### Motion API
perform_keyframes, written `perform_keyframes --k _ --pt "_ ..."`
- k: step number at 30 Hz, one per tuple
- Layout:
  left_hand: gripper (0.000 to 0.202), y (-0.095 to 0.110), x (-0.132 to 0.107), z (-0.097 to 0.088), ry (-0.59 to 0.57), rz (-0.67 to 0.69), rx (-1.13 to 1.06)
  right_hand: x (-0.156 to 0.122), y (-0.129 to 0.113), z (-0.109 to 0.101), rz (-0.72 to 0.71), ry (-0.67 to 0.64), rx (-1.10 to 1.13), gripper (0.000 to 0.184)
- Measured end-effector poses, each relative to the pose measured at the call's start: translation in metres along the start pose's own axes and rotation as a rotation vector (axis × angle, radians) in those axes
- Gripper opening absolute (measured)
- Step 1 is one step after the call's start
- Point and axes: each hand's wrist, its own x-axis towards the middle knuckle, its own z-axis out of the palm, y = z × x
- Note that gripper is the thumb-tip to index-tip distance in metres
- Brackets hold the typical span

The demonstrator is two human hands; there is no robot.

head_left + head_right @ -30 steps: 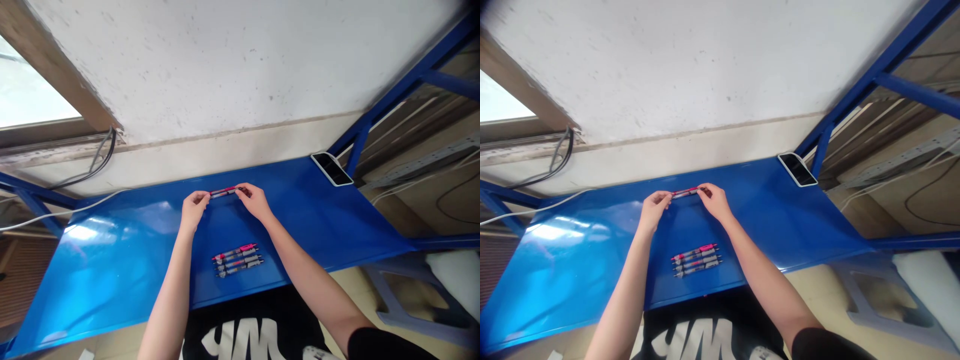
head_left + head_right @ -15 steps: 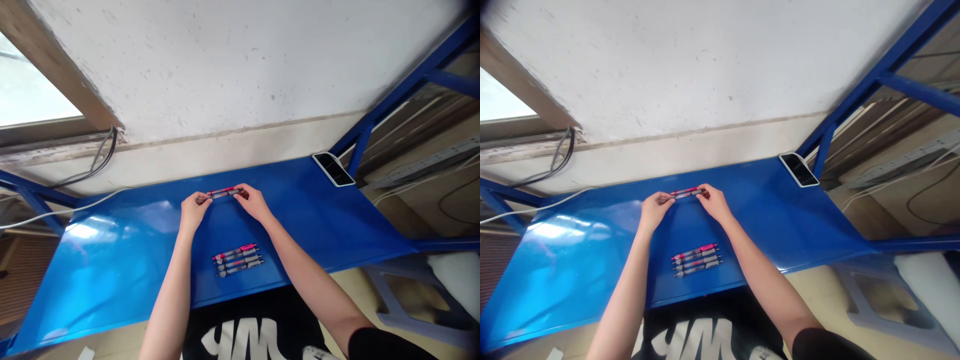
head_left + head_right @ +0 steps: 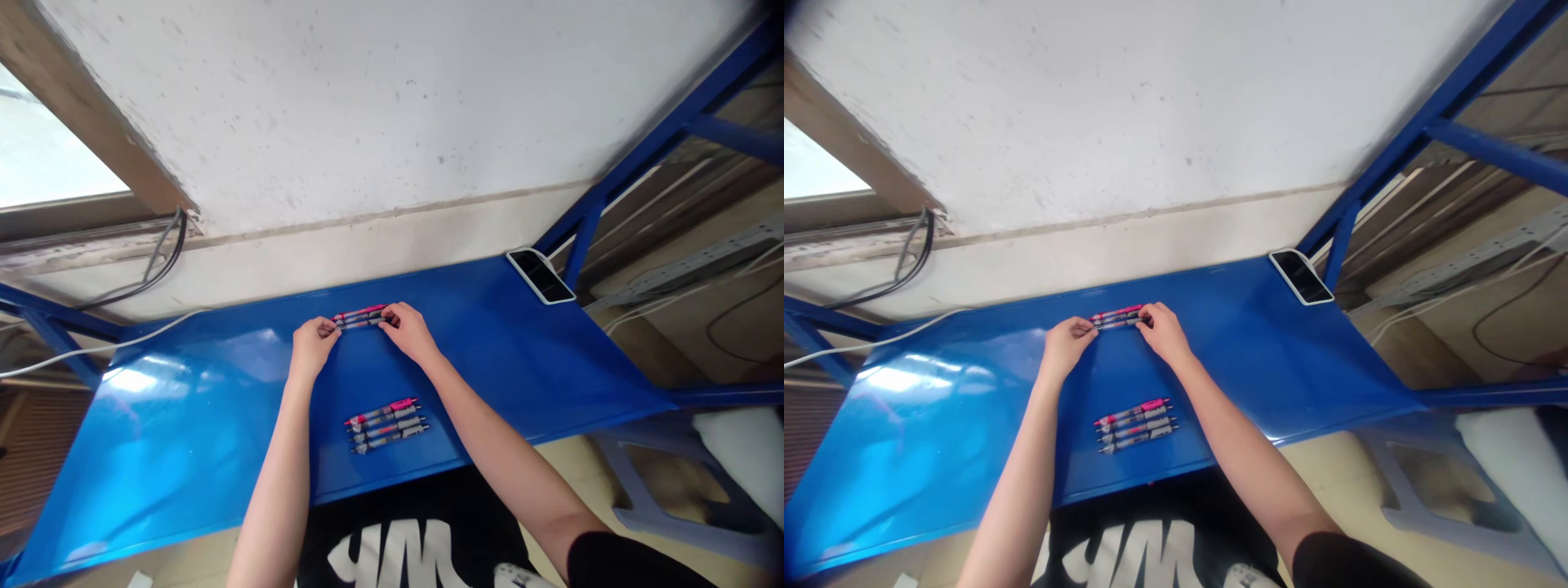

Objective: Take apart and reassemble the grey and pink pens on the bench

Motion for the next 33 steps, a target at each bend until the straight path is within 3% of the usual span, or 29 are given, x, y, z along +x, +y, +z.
perform_keyframes --k 13,25,33 --pt "0.010 0.002 -0.005 0.009 0.054 0.079 0.066 0.002 0.005 0.003 0.005 0.019 -0.085 0.008" --pt "0.013 -0.003 -0.005 0.010 0.105 0.108 -0.002 0.002 0.006 0.004 -0.001 0.023 -0.119 0.004" --pt "0.011 -0.004 -0.005 0.009 0.080 0.124 0.125 0.002 0.006 0.004 0.005 0.055 -0.119 0.007"
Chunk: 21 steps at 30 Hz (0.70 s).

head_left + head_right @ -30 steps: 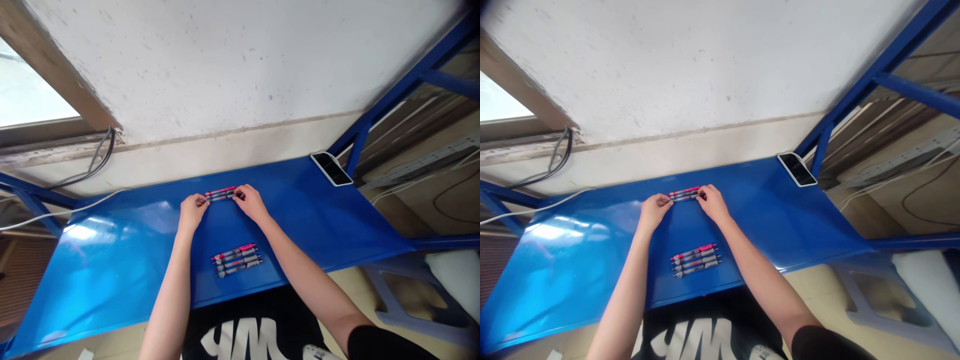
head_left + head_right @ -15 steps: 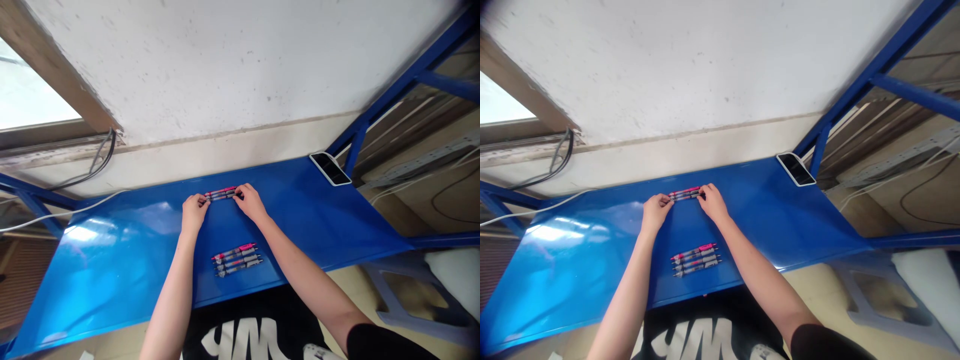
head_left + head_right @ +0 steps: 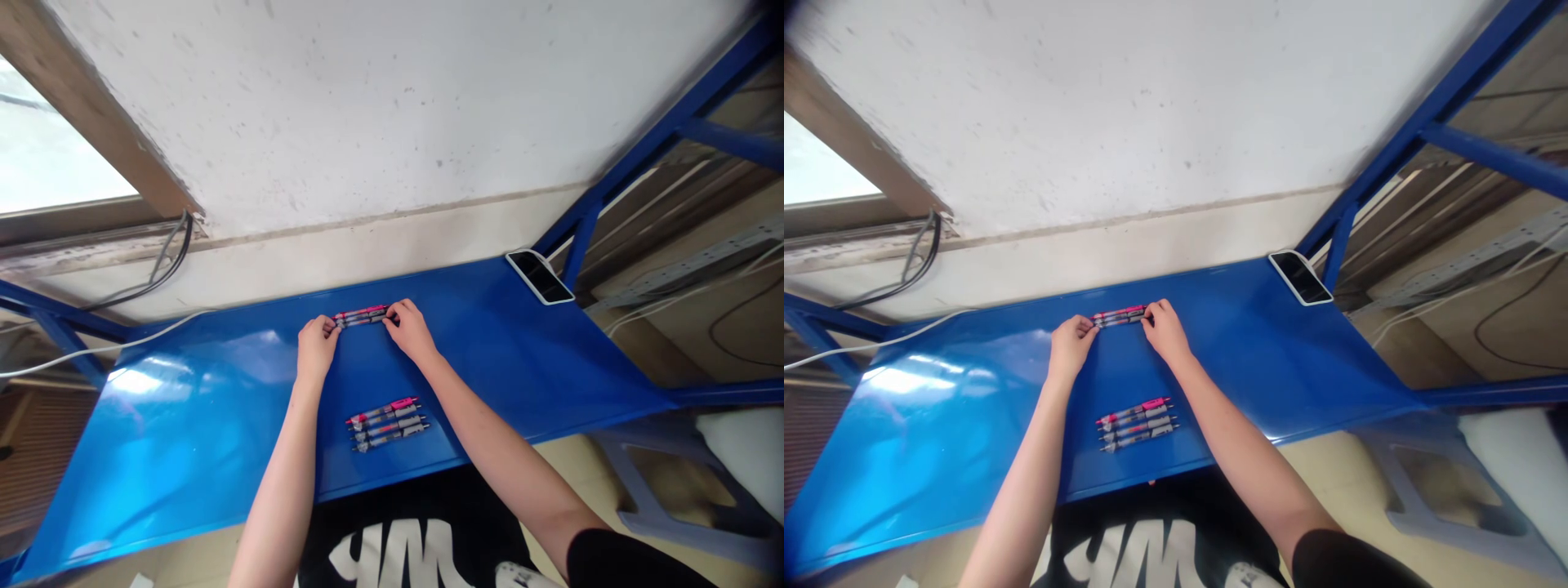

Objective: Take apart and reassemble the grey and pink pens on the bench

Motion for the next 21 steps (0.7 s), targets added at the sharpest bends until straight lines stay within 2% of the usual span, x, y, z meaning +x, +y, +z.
perform_keyframes --k 6,10,13,17,21 --pt "0.013 -0.0009 0.0003 -0.0007 0.023 0.001 -0.085 0.0005 -0.0006 -0.0011 0.017 0.001 -0.018 0.010" --pt "0.008 0.0009 0.0000 -0.0025 -0.028 0.012 0.099 0.0005 -0.0018 -0.0020 0.010 -0.007 -0.005 0.009" --pt "0.004 0.0038 -0.0018 -0.0038 -0.015 0.026 0.209 -0.0003 -0.0029 -0.0018 0.007 -0.005 0.006 0.008" --pt "0.019 0.0047 -0.0041 -0.0031 0.042 0.069 0.259 -0.0021 -0.0043 -0.0008 0.002 0.019 0.022 0.004" --pt "0.027 0.0018 -0.0046 -0.0006 0.020 0.094 0.268 -0.0030 -0.0047 -0.0008 0.003 0.022 0.032 0.006"
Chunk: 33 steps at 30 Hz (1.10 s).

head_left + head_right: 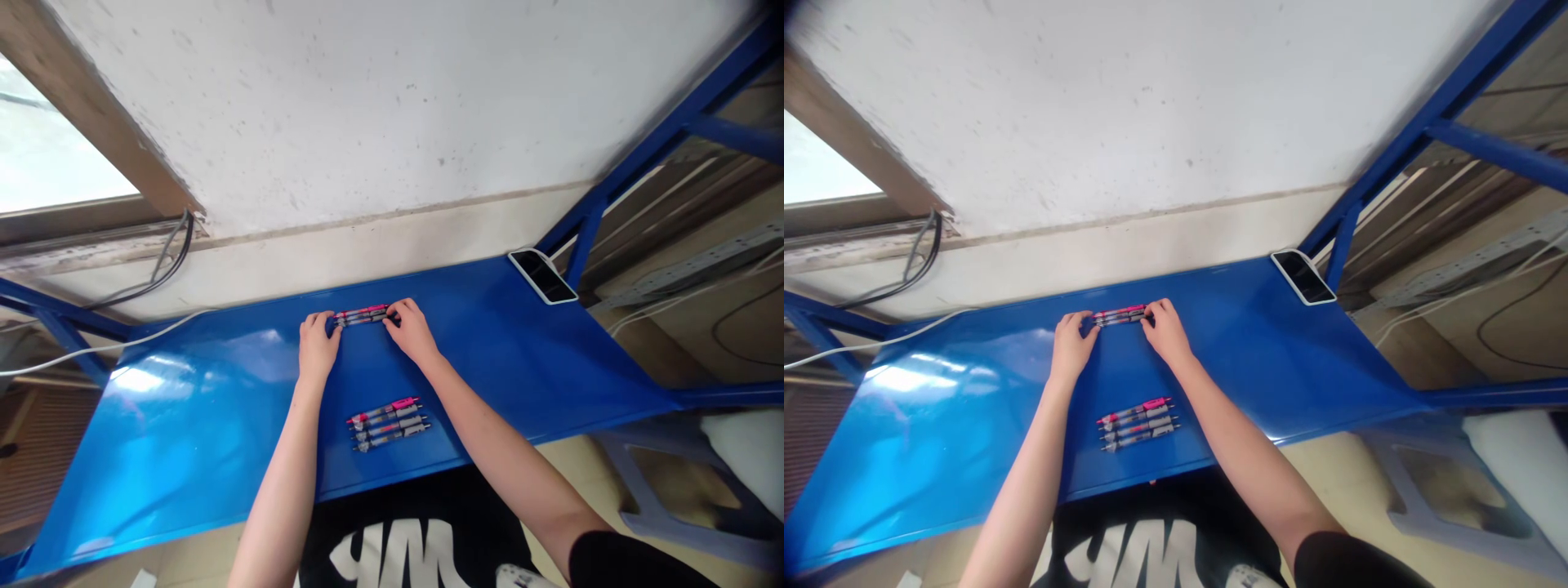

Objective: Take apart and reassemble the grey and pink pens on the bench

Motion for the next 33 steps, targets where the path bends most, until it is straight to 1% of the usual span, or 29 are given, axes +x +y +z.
perform_keyframes --k 5,8,10,12,13,16,18,19,20,21,23,26,31,33 --pt "0.032 0.002 0.000 0.000 0.001 0.017 -0.001 0.000 0.000 0.000 -0.025 -0.002 0.015 0.005" --pt "0.028 0.009 0.002 -0.005 0.022 0.056 -0.045 0.000 0.001 0.000 -0.027 0.005 0.025 0.005" --pt "0.026 0.016 0.001 -0.008 -0.015 0.106 -0.112 0.001 0.001 -0.001 -0.022 0.019 0.039 0.005" --pt "0.025 0.025 -0.002 -0.009 -0.144 0.161 -0.197 0.002 0.002 -0.003 -0.009 0.049 0.062 0.005" --pt "0.024 0.031 -0.005 -0.009 -0.237 0.180 -0.240 0.003 0.002 -0.004 -0.001 0.069 0.073 0.006" --pt "0.019 0.048 -0.017 -0.007 -0.573 0.181 -0.338 0.005 0.003 -0.007 0.019 0.117 0.090 0.006" --pt "0.018 0.060 -0.025 -0.006 -0.764 0.210 -0.323 0.006 0.002 -0.007 0.028 0.124 0.097 0.006" --pt "0.017 0.066 -0.028 -0.006 -0.831 0.250 -0.271 0.006 0.002 -0.007 0.031 0.122 0.100 0.007" --pt "0.018 0.070 -0.031 -0.006 -0.867 0.297 -0.210 0.006 0.002 -0.007 0.035 0.119 0.103 0.007" --pt "0.020 0.074 -0.033 -0.006 -0.876 0.341 -0.155 0.006 0.002 -0.007 0.040 0.115 0.106 0.008" --pt "0.024 0.078 -0.035 -0.007 -0.896 0.387 -0.080 0.007 0.002 -0.007 0.057 0.105 0.113 0.009" --pt "0.025 0.080 -0.036 -0.008 -0.916 0.405 -0.018 0.007 0.002 -0.007 0.079 0.102 0.124 0.010" --pt "0.012 0.078 -0.038 -0.009 -0.925 0.393 -0.036 0.006 0.001 -0.006 0.071 0.095 0.113 0.013" --pt "0.013 0.078 -0.038 -0.008 -0.917 0.389 -0.057 0.006 0.001 -0.006 0.068 0.093 0.109 0.014"
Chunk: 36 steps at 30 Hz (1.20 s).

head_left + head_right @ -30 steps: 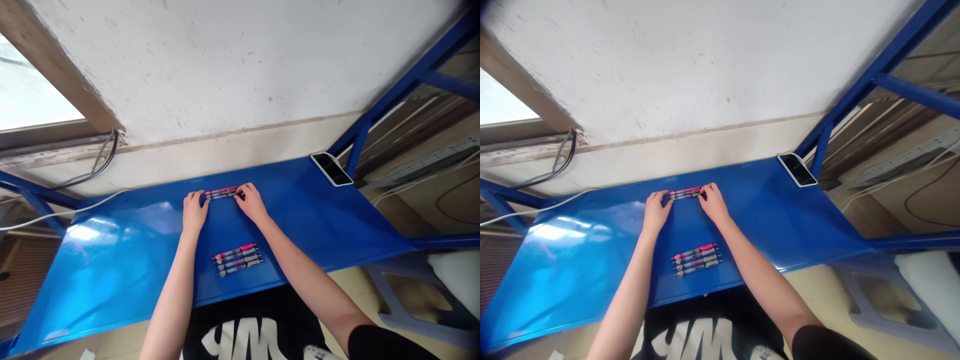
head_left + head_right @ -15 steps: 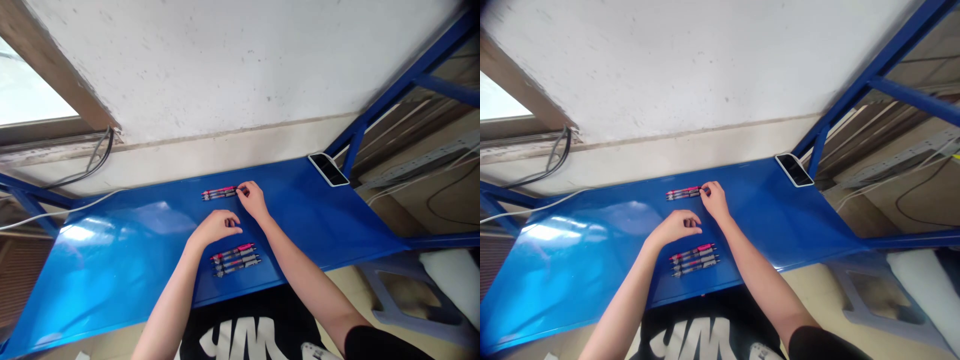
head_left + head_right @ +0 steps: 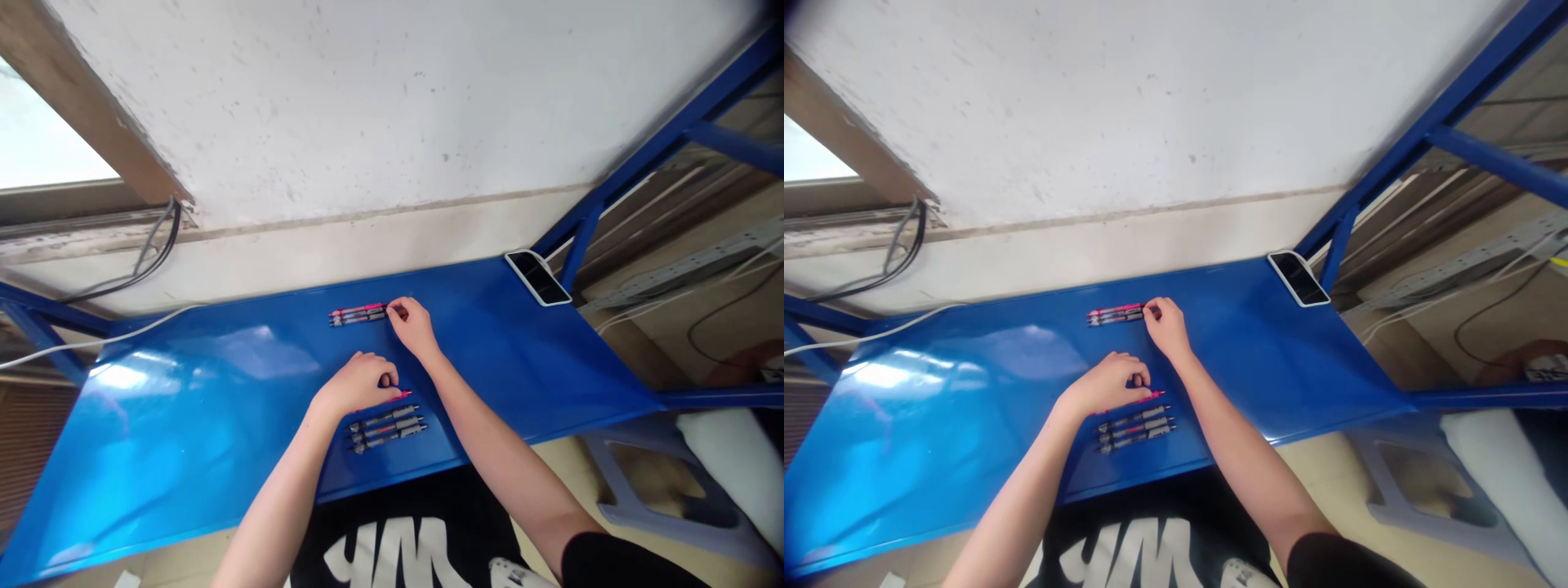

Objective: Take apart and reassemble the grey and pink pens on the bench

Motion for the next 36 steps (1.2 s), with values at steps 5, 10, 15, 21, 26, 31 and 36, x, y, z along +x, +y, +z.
perform_keyframes --k 5,10,15,21,26,31,36 --pt "0.014 0.005 0.001 0.005 0.049 -0.018 0.093 0.000 0.000 0.000 -0.001 -0.001 -0.018 0.015" --pt "0.009 0.005 0.003 0.005 0.167 -0.077 0.121 -0.001 -0.006 -0.003 -0.015 0.026 -0.024 0.017" --pt "0.011 -0.015 0.002 -0.009 0.389 -0.248 0.062 -0.006 -0.020 -0.007 -0.048 0.056 0.041 0.026" --pt "0.009 -0.035 -0.001 -0.020 0.564 -0.128 -0.090 -0.017 -0.032 0.000 -0.009 -0.380 0.165 0.033" --pt "0.007 -0.046 0.001 -0.021 0.618 -0.116 -0.096 -0.017 -0.030 0.003 0.001 -0.304 0.159 0.035" --pt "0.018 -0.054 0.000 -0.020 0.593 -0.103 -0.063 -0.012 -0.022 0.004 0.088 -0.258 0.209 0.044" --pt "0.024 -0.051 -0.002 -0.022 0.502 -0.102 -0.113 -0.014 -0.024 0.006 0.106 -0.278 0.255 0.040"
